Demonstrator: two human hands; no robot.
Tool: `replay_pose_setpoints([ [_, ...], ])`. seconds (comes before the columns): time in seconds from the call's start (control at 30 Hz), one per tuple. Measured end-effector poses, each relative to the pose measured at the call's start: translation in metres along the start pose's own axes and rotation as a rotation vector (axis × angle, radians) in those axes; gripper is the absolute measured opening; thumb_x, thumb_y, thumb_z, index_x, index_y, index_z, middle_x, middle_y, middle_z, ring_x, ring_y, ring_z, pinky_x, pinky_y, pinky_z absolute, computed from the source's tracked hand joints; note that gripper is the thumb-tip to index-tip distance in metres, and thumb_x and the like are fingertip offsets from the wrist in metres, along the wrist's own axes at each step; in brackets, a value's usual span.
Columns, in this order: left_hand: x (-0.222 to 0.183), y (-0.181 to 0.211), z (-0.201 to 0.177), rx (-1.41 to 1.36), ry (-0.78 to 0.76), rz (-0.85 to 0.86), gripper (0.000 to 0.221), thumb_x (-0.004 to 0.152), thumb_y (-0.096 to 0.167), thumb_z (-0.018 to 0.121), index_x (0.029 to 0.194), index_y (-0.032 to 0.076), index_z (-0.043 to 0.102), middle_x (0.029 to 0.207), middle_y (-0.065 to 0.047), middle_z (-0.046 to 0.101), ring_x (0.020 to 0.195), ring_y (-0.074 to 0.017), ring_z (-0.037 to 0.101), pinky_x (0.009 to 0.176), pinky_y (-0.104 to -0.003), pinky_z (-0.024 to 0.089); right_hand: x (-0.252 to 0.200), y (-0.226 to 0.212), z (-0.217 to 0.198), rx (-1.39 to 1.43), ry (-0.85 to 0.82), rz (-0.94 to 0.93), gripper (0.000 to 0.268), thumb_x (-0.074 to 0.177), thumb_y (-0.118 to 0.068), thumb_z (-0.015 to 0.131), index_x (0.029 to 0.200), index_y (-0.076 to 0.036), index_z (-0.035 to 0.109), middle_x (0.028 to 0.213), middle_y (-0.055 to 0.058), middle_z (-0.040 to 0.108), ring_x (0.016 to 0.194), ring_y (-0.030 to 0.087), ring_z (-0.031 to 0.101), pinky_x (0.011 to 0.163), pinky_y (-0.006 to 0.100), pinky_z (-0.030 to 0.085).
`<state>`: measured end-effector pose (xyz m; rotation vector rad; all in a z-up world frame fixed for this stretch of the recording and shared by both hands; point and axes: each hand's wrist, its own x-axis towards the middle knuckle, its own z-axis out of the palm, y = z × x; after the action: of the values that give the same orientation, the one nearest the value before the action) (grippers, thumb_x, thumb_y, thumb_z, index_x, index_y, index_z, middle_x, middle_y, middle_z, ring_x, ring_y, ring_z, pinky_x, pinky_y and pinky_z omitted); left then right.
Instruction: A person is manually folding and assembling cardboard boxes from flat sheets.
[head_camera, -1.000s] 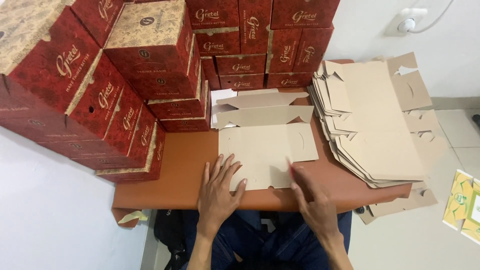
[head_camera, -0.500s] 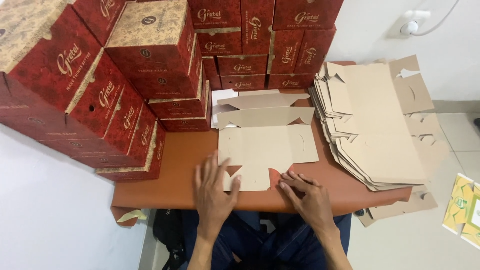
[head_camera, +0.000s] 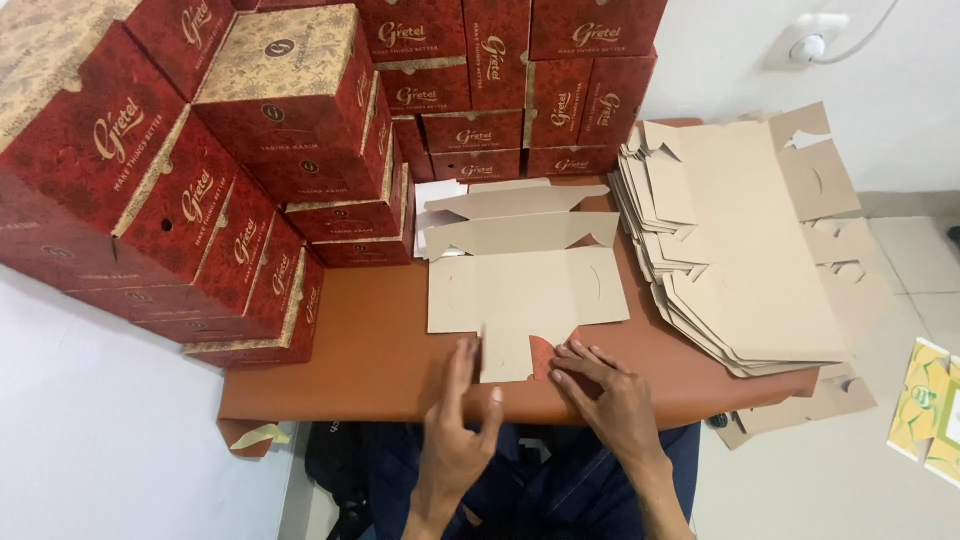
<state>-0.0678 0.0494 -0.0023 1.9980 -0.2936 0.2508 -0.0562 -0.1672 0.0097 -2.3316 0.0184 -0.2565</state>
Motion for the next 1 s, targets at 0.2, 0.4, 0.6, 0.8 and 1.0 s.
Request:
replay_pose_setpoints([
  [0.2, -0.002, -0.012, 0.020, 0.417, -0.169, 0.138, 0.062, 0.100, 0.035, 0.068, 0.149, -0.002, 0.058, 0.161, -0.019, 0.054, 0.154, -0.0378, 0.042, 0.129, -0.060, 0.019, 0.001, 0.001, 0.000, 0.017, -0.022, -0.015, 0.028, 0.080, -0.026, 0.087, 0.105, -0.013, 0.088, 0.113, 0.000, 0.087, 0.125, 0.020, 0.075, 0.116, 0.037, 0.053],
  [0.4, 0.006, 0.001, 0.011, 0.427, -0.131, 0.167, 0.057, 0.098, 0.036, 0.068, 0.141, -0.002, 0.066, 0.153, -0.015, 0.063, 0.148, -0.0319, 0.052, 0.125, -0.049, 0.030, -0.001, 0.016, 0.007, -0.058, -0.030, -0.002, 0.050, 0.066, -0.042, 0.094, 0.107, -0.016, 0.088, 0.122, 0.000, 0.083, 0.122, 0.024, 0.076, 0.108, 0.038, 0.057],
  [0.6, 0.009, -0.032, 0.013, 0.312, -0.102, 0.016, 0.079, 0.098, 0.038, 0.071, 0.165, 0.015, 0.034, 0.170, -0.014, 0.046, 0.147, -0.0334, 0.055, 0.120, -0.064, 0.039, -0.001, 0.046, 0.030, -0.148, 0.168, -0.227, 0.083, 0.073, -0.038, 0.094, 0.147, -0.019, 0.062, 0.155, 0.002, 0.064, 0.099, 0.024, 0.081, 0.088, 0.037, 0.070],
  [0.8, 0.016, -0.013, -0.011, 0.133, 0.002, 0.012, 0.080, 0.089, -0.002, 0.062, 0.161, 0.007, 0.030, 0.177, -0.027, 0.019, 0.155, -0.0516, 0.036, 0.121, -0.065, 0.042, -0.012, 0.058, 0.016, -0.052, 0.287, -0.151, 0.062, 0.099, 0.002, 0.063, 0.157, -0.010, 0.045, 0.165, 0.017, 0.052, 0.108, 0.032, 0.080, 0.076, 0.031, 0.073],
  [1.0, 0.016, -0.043, -0.013, 0.567, 0.074, 0.061, 0.075, 0.075, 0.013, 0.073, 0.149, 0.023, 0.063, 0.175, -0.023, 0.029, 0.148, -0.0375, 0.046, 0.119, -0.069, 0.028, -0.014, 0.048, -0.011, -0.093, 0.272, 0.027, 0.045, 0.080, 0.008, 0.074, 0.123, -0.006, 0.077, 0.159, 0.022, 0.062, 0.086, 0.019, 0.074, 0.073, 0.031, 0.064],
])
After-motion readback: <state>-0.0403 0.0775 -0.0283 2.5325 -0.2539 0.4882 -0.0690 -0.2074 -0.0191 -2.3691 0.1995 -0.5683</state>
